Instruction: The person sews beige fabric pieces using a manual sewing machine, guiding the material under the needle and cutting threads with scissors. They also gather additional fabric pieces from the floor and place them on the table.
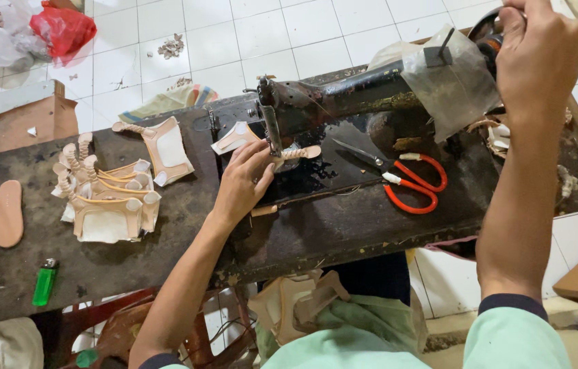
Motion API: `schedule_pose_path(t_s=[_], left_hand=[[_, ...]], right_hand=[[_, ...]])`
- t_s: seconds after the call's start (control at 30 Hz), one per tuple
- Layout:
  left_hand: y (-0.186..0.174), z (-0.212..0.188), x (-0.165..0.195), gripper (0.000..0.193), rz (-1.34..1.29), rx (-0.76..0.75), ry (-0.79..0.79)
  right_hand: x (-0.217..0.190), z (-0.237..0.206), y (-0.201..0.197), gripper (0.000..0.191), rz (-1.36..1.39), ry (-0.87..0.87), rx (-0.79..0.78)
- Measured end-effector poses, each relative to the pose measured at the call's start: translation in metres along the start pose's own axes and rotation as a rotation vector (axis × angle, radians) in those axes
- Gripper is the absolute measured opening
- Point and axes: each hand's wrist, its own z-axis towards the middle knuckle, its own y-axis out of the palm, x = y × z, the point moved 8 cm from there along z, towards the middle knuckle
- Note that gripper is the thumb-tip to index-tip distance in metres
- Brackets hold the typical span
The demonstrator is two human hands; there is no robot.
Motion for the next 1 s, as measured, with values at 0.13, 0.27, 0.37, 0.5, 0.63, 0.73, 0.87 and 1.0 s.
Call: schedule_pose_path(t_s=[0.13, 0.27, 0.37, 0.5, 0.63, 0.73, 0.87, 1.0], left_hand=[[0.001, -0.001, 0.000, 0.036, 0.023, 0.000, 0.004], [0.001, -0.002, 0.001, 0.037, 0.034, 0.018, -0.005], [0.001, -0.003, 0.002, 0.035, 0.038, 0.033, -0.009], [-0.001, -0.003, 0.003, 0.036, 0.042, 0.056, 0.012], [-0.002, -0.001, 0.001, 0.035, 0.033, 0.024, 0.035], [-0.002, 0.000, 0.000, 0.035, 0.044, 0.014, 0.036], [-0.003, 0.002, -0.002, 0.034, 0.037, 0.017, 0.032], [-0.002, 0.001, -0.001, 0.036, 0.073, -0.007, 0.072]], right_hand=[[0.014, -0.016, 0.007, 0.014, 0.246, 0.252, 0.061], [-0.016, -0.036, -0.023, 0.017, 0.228, 0.178, 0.312], [-0.061, -0.045, -0.059, 0.010, -0.047, 0.058, 0.408], [-0.163, -0.065, -0.023, 0.011, 0.785, -0.053, 0.054], [-0.235, -0.072, 0.151, 0.026, 0.608, -0.227, -0.825], [-0.218, -0.051, 0.221, 0.034, 1.770, 0.514, -0.704], [-0.215, -0.035, 0.203, 0.032, 1.706, 0.258, -0.579], [-0.212, -0.073, 0.174, 0.031, 0.919, 0.159, -0.999]])
